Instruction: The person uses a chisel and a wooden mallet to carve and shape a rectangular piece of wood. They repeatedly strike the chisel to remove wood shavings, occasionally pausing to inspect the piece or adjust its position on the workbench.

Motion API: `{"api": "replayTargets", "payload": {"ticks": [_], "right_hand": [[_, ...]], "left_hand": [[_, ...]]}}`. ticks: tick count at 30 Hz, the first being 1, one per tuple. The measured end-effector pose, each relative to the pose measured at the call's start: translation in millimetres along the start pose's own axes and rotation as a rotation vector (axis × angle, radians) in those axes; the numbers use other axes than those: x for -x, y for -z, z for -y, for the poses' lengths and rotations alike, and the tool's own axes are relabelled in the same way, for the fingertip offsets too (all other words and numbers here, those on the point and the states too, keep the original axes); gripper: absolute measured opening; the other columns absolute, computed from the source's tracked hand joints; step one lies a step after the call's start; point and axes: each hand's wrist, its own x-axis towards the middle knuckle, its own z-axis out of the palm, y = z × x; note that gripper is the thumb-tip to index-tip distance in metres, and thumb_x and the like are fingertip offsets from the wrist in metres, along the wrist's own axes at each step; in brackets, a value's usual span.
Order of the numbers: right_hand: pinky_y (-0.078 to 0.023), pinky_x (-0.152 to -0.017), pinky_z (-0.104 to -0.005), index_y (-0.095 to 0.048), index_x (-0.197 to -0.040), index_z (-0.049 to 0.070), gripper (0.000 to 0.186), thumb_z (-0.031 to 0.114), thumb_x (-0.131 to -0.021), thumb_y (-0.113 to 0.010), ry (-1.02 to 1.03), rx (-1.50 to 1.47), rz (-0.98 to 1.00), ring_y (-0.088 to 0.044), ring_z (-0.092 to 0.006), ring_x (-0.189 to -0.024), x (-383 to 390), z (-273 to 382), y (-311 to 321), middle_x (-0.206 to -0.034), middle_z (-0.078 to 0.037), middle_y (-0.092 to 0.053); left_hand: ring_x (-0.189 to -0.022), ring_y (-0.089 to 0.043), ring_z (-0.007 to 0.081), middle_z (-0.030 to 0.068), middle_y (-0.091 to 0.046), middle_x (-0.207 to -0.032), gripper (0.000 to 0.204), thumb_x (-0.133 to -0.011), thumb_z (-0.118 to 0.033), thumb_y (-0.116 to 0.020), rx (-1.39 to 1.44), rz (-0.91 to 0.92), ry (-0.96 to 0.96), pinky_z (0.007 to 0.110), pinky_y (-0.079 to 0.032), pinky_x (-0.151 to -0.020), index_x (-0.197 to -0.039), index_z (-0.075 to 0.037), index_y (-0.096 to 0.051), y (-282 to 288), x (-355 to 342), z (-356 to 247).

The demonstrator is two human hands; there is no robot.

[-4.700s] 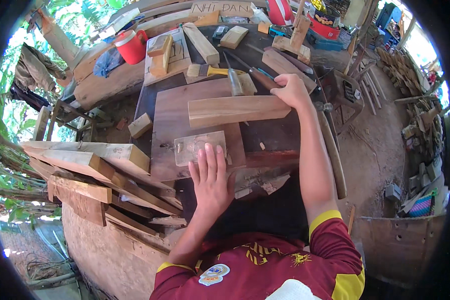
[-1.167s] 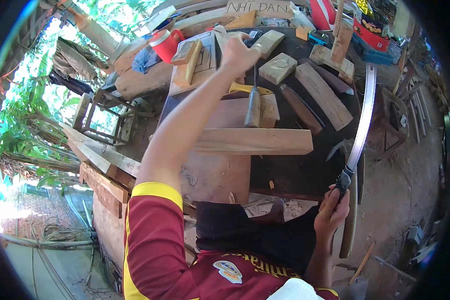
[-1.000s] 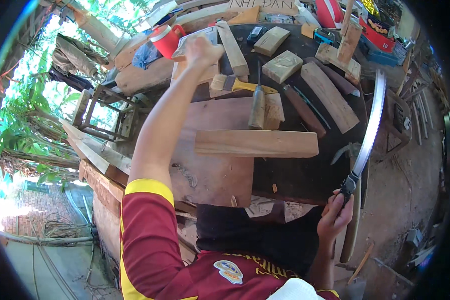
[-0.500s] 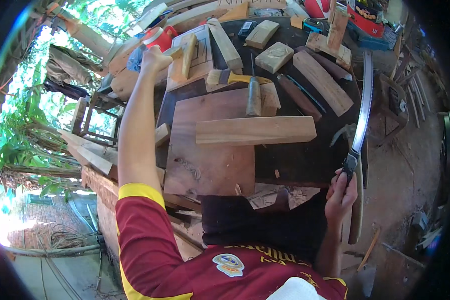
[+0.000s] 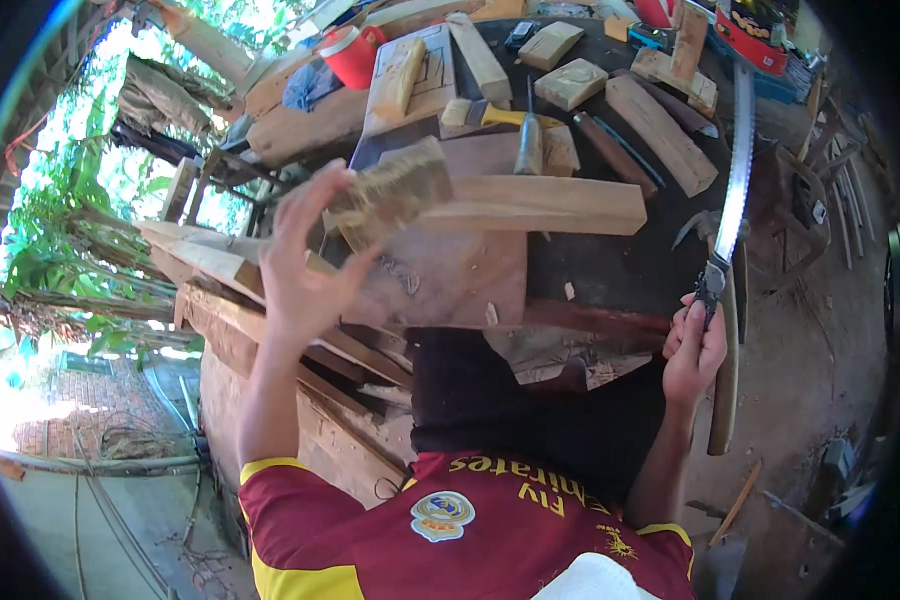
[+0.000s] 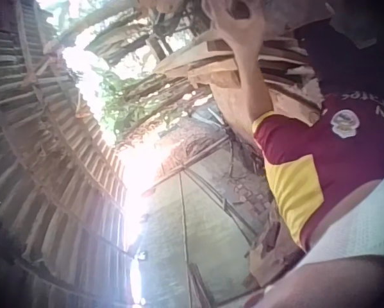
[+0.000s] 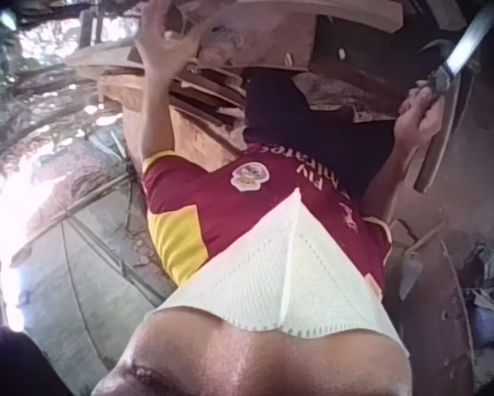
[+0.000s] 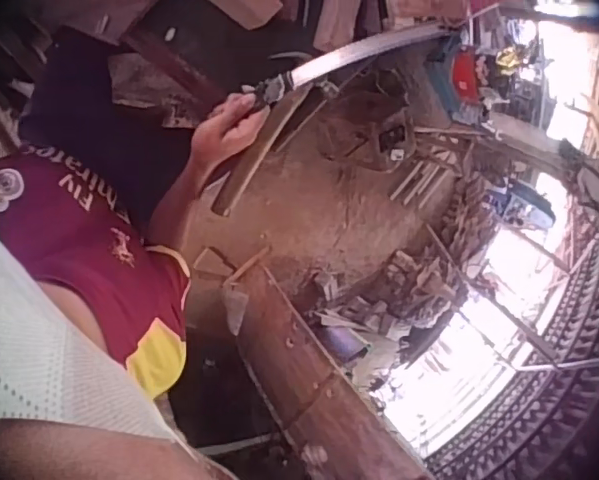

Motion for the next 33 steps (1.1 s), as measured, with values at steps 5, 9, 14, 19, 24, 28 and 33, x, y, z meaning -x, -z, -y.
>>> {"api": "replayTargets", "payload": {"ticks": [5,9,14,19,24,28,33], "right_hand": [[-0.025,-0.044,-0.0193,-0.055,-0.099,0.004,0.022,0.022,-0.103,-0.045,0.008,0.201,0.246,-0.034,-0.0009,-0.049,41,12,-13,-0.065,0.004,-0.043],[-0.032,-0.047,-0.0253,-0.057,-0.092,0.001,0.024,0.023,-0.1,-0.05,0.08,0.426,0.482,-0.044,-0.0066,-0.05,73,7,-21,-0.06,0.0,-0.049],[-0.031,-0.047,-0.0238,-0.057,-0.094,0.002,0.023,0.022,-0.101,-0.049,0.016,0.533,0.428,-0.041,-0.0051,-0.051,71,3,-23,-0.062,0.001,-0.048],[-0.027,-0.047,-0.0207,-0.058,-0.094,0.003,0.025,0.025,-0.102,-0.049,-0.064,0.512,0.216,-0.036,-0.0016,-0.051,47,15,-34,-0.065,0.006,-0.045],[-0.033,-0.049,-0.0249,-0.059,-0.093,0.001,0.021,0.019,-0.099,-0.05,0.002,0.538,0.51,-0.045,-0.0074,-0.051,52,33,-35,-0.061,-0.001,-0.049],[-0.041,-0.054,-0.0306,-0.059,-0.091,-0.002,0.021,0.016,-0.098,-0.051,0.062,0.699,0.584,-0.055,-0.0221,-0.055,48,33,-25,-0.064,-0.013,-0.056],[-0.039,-0.052,-0.039,-0.052,-0.086,-0.002,0.017,0.011,-0.097,-0.053,0.08,0.738,0.416,-0.055,-0.0414,-0.06,34,28,-40,-0.069,-0.023,-0.055]], "left_hand": [[-0.115,-0.058,0.0229,0.0135,-0.063,-0.121,0.06,-0.064,0.0,-0.081,0.337,0.177,0.217,0.034,-0.044,-0.099,-0.12,0.0,-0.059,-4,61,-10],[-0.101,-0.059,0.0125,0.0077,-0.065,-0.109,0.035,-0.082,-0.009,-0.074,0.671,0.245,0.574,0.029,-0.045,-0.09,-0.112,0.002,-0.059,-16,86,3],[-0.08,-0.058,0.0043,0.0001,-0.064,-0.089,0.028,-0.097,-0.025,-0.06,0.683,0.114,0.823,0.023,-0.047,-0.073,-0.097,0.003,-0.065,-34,89,29],[-0.089,-0.064,0.0195,0.0127,-0.067,-0.093,0.032,-0.096,-0.029,-0.062,0.313,0.098,0.727,0.03,-0.048,-0.082,-0.096,0.002,-0.067,-47,77,22],[-0.104,-0.06,0.0283,0.0154,-0.064,-0.109,0.041,-0.083,-0.027,-0.075,0.095,0.049,0.425,0.037,-0.046,-0.091,-0.113,0.0,-0.063,-53,79,22],[-0.113,-0.058,0.033,0.0172,-0.062,-0.117,0.062,-0.068,-0.019,-0.084,0.022,0.08,0.325,0.04,-0.043,-0.099,-0.122,-0.001,-0.059,-57,82,15],[-0.114,-0.058,0.0308,0.0173,-0.061,-0.121,0.069,-0.065,-0.015,-0.085,0.092,0.123,0.3,0.039,-0.043,-0.099,-0.127,-0.001,-0.057,-60,82,25]]}}
